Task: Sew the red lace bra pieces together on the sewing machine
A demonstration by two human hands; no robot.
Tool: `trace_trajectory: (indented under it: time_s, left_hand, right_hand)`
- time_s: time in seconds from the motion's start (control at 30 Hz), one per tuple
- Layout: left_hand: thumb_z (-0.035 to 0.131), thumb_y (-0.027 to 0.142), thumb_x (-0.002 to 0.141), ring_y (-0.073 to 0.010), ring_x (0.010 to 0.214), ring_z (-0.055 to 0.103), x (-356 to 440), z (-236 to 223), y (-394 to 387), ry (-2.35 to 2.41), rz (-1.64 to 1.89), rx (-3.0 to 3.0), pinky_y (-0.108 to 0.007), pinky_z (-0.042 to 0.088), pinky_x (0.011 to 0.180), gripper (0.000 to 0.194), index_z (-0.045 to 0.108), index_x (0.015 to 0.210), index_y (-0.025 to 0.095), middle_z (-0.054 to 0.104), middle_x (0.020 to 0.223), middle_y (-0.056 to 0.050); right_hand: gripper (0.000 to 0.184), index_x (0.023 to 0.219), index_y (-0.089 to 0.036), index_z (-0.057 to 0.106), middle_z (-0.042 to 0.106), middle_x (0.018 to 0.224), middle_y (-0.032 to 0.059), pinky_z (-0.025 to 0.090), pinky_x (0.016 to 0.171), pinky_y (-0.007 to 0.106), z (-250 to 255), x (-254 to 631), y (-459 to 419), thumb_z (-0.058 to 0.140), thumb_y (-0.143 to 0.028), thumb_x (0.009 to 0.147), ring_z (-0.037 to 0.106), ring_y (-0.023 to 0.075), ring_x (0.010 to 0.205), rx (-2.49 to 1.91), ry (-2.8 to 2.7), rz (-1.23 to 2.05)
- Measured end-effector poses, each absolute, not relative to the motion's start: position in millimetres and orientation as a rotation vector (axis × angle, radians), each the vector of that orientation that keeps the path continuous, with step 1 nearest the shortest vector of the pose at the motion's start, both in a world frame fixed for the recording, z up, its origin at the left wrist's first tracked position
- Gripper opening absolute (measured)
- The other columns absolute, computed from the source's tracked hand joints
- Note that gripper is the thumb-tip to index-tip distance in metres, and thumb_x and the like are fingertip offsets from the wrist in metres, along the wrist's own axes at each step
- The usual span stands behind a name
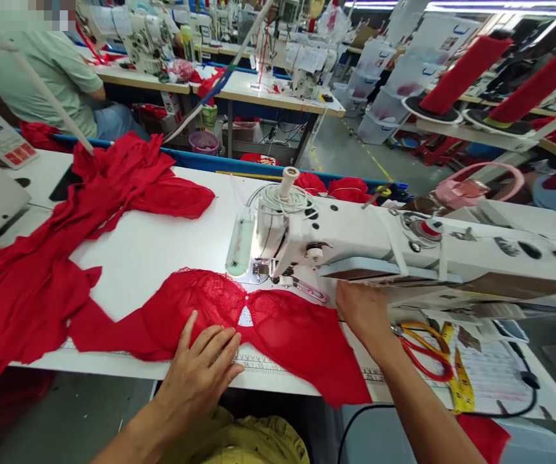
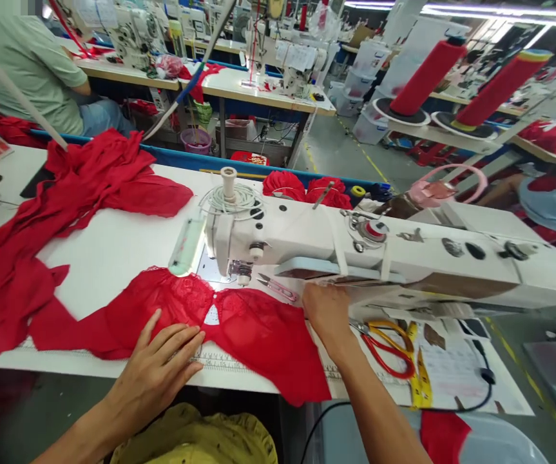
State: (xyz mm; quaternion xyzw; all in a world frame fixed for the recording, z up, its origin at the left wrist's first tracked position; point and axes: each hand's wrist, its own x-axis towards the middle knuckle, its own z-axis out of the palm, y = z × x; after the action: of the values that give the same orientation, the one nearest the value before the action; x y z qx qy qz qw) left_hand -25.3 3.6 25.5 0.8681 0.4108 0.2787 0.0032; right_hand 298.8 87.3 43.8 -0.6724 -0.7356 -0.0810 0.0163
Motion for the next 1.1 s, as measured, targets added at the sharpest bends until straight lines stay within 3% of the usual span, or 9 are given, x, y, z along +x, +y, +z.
trace_trajectory:
  time_s: [0.1, 0.23, 0.3, 0.43, 0.53, 0.67, 1.1]
  left_hand:
    - [0.054, 0.019, 0.1, -0.0201, 0.1, 0.065, -32, 33, 5, 1.254, 0.923, 2.602, -0.05, 0.033, 0.117, 0.022, 0.066, 0.117, 0.015, 0.073, 0.106, -0.007]
    - [0.051, 0.014, 0.1, -0.0161, 0.093, 0.064, -41, 48, 30, 1.174, 0.925, 2.398, -0.029, 0.055, 0.086, 0.025, 0.065, 0.12, 0.016, 0.069, 0.104, -0.008]
    - [0.048, 0.011, 0.1, -0.014, 0.088, 0.065, -42, 53, 49, 1.122, 0.858, 2.323, -0.024, 0.055, 0.076, 0.027, 0.069, 0.114, 0.017, 0.068, 0.098, -0.006]
    - [0.047, 0.008, 0.096, -0.014, 0.085, 0.065, -38, 50, 83, 0.938, 0.654, 2.356, -0.023, 0.055, 0.074, 0.03, 0.075, 0.102, 0.018, 0.068, 0.094, -0.006]
    - [0.05, 0.009, 0.095, -0.0153, 0.087, 0.065, -39, 42, 93, 0.865, 0.561, 2.41, -0.025, 0.056, 0.077, 0.028, 0.076, 0.101, 0.018, 0.069, 0.096, -0.006]
    - [0.048, 0.008, 0.097, -0.0162, 0.089, 0.064, -42, 35, 95, 0.829, 0.565, 2.455, -0.027, 0.055, 0.078, 0.03, 0.076, 0.102, 0.018, 0.07, 0.097, -0.007]
    - [0.047, 0.009, 0.099, -0.0169, 0.089, 0.063, -43, 31, 97, 0.784, 0.57, 2.464, -0.027, 0.051, 0.077, 0.029, 0.075, 0.105, 0.018, 0.069, 0.098, -0.007]
  right_hand:
    - [0.037, 0.108, -0.013, 0.072, 0.066, 0.079, 0.014, 0.047, 0.069, 0.038, 53, 288, 71, 0.041, -0.005, 0.089, 0.063, 0.0275, 0.074, -1.905, -2.311, -0.326]
    - [0.05, 0.134, -0.017, 0.057, 0.066, 0.098, 0.0104, 0.05, 0.071, 0.031, 58, 244, 35, 0.037, 0.0, 0.092, 0.059, 0.0217, 0.087, -1.246, -2.457, -0.2]
    - [0.049, 0.133, -0.016, 0.056, 0.066, 0.097, 0.0096, 0.048, 0.062, 0.029, 55, 217, 22, 0.038, 0.001, 0.091, 0.057, 0.0209, 0.085, -1.175, -2.508, -0.13]
    - [0.037, 0.122, -0.016, 0.06, 0.064, 0.086, 0.0068, 0.039, 0.049, 0.029, 44, 184, 18, 0.051, 0.0, 0.09, 0.054, 0.0203, 0.077, -1.242, -2.552, -0.11]
    - [0.037, 0.119, -0.017, 0.06, 0.062, 0.084, 0.0058, 0.039, 0.049, 0.028, 37, 178, 21, 0.058, 0.0, 0.087, 0.054, 0.0205, 0.077, -1.257, -2.551, -0.093]
    - [0.035, 0.118, -0.019, 0.061, 0.063, 0.084, 0.0057, 0.04, 0.051, 0.029, 34, 179, 22, 0.052, -0.001, 0.089, 0.053, 0.0195, 0.077, -1.276, -2.564, -0.129]
    - [0.031, 0.114, -0.015, 0.064, 0.063, 0.083, 0.0061, 0.036, 0.053, 0.031, 30, 178, 24, 0.059, -0.002, 0.086, 0.05, 0.0202, 0.076, -1.242, -2.575, -0.134]
